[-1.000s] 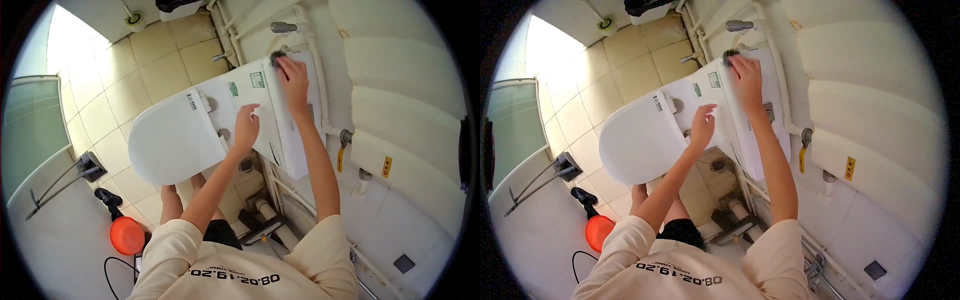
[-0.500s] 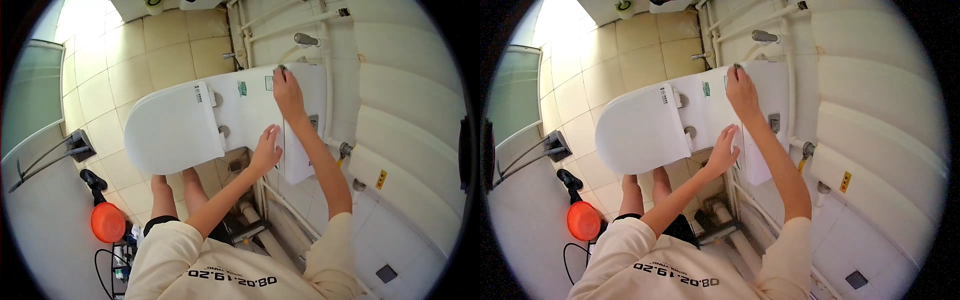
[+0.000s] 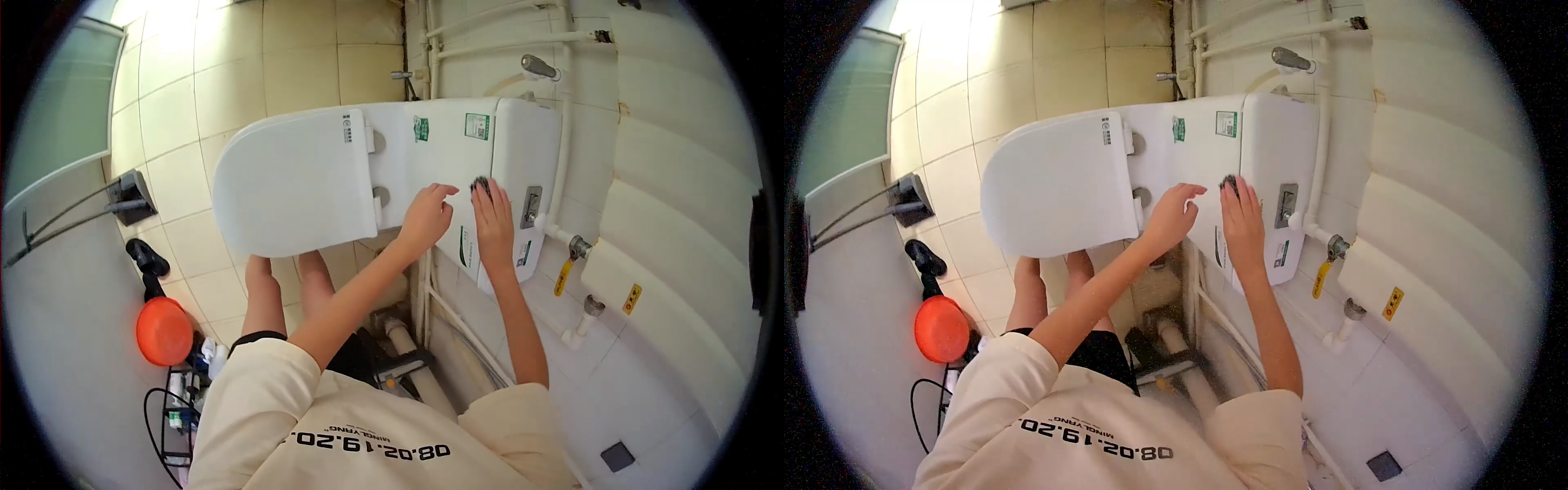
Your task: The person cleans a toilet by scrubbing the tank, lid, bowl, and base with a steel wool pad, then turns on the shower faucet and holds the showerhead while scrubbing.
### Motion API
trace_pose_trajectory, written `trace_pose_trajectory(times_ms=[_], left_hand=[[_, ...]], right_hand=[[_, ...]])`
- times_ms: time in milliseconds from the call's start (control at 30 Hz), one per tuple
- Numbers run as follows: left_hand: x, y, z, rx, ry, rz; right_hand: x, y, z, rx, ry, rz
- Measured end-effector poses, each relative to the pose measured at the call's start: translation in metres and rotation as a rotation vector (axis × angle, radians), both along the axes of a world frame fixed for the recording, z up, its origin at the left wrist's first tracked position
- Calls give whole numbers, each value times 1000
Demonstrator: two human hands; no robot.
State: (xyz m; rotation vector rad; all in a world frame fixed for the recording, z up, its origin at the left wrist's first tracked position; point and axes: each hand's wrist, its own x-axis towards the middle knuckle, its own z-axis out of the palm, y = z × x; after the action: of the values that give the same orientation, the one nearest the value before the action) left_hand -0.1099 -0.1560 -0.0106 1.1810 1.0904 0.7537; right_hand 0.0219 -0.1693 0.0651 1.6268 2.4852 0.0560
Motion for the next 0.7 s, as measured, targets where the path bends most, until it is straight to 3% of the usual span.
trace_pose_trajectory(times_ms=[167, 433, 600, 700], left_hand=[[5, 0, 16, 2, -95, -30], [-6, -17, 9, 16, -98, -115], [-18, -31, 1, 69, -74, -162], [-27, -28, 2, -57, -69, -311]], right_hand=[[-1, -39, -2, -38, -166, -91], [-9, 49, -9, 146, -258, -102], [-14, -35, 6, -79, -299, -227], [-12, -70, 3, -57, -360, -213]])
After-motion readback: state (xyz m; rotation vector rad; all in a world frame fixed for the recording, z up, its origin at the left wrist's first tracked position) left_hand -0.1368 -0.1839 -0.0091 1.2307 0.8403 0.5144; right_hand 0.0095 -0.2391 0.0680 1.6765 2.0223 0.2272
